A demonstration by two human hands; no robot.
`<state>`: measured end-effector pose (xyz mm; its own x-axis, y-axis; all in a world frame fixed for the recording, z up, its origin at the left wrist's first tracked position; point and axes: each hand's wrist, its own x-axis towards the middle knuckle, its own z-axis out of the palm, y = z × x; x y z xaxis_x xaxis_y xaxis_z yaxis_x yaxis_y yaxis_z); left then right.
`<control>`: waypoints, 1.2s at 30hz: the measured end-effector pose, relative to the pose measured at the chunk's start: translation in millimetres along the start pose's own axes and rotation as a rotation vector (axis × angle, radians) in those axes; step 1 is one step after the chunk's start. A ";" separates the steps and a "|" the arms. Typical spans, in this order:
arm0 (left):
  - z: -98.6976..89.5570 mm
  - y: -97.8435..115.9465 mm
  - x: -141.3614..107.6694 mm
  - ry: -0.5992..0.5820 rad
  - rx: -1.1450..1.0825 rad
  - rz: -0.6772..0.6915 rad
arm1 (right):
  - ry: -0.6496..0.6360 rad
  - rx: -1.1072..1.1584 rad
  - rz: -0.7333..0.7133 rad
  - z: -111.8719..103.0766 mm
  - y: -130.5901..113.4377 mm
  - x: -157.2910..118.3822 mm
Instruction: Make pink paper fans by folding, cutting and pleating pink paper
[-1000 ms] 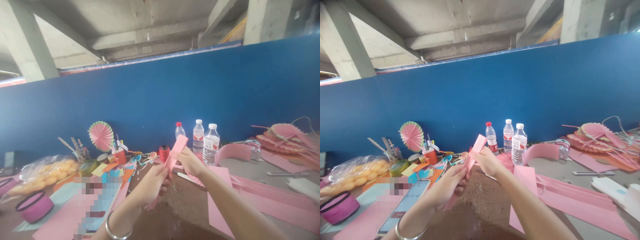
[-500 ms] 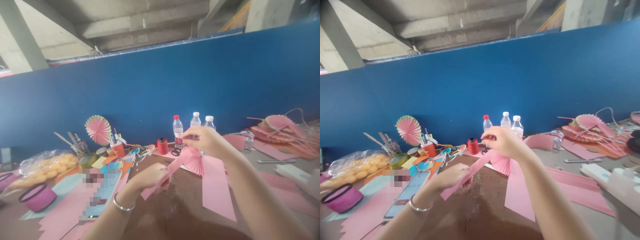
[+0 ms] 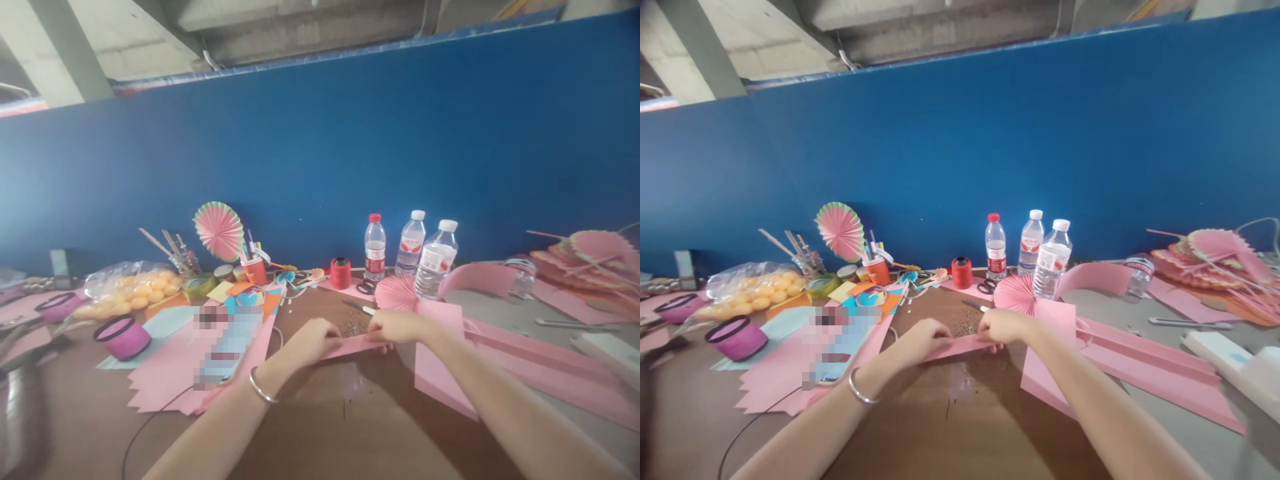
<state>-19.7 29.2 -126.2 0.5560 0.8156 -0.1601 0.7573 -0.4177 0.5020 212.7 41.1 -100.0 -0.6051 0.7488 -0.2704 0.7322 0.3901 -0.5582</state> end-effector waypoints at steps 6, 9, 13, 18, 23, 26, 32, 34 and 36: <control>19.3 -2.8 -14.5 0.126 0.041 0.049 | 0.223 -0.172 -0.055 28.6 7.7 -0.7; 22.6 -4.8 -15.7 0.199 0.057 0.063 | 0.308 -0.216 -0.201 44.2 -2.3 3.5; 28.0 -12.3 -20.3 0.258 0.116 0.114 | 0.303 -0.221 -0.355 63.3 -2.4 13.7; 31.3 -21.6 -35.4 0.224 0.149 0.174 | 0.370 -0.161 -0.436 75.1 11.2 19.5; 30.3 -25.1 -37.5 0.219 0.128 0.185 | 0.410 -0.112 -0.472 76.4 14.7 19.2; 29.1 -25.1 -35.1 0.220 0.120 0.192 | 0.424 -0.098 -0.471 76.3 14.9 17.6; 30.6 -29.7 -30.6 0.221 0.131 0.242 | 0.459 -0.201 -0.479 78.6 14.2 16.3; 30.3 -30.6 -27.9 0.229 0.127 0.267 | 0.453 -0.283 -0.473 78.5 12.3 17.1; 23.7 -26.8 -29.6 0.254 0.117 0.295 | 0.490 -0.363 -0.494 74.9 8.8 14.3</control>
<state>-48.3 6.8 -155.0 0.6642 0.7206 0.1987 0.6198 -0.6795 0.3925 187.1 15.1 -167.5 -0.7424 0.5609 0.3663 0.5214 0.8271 -0.2099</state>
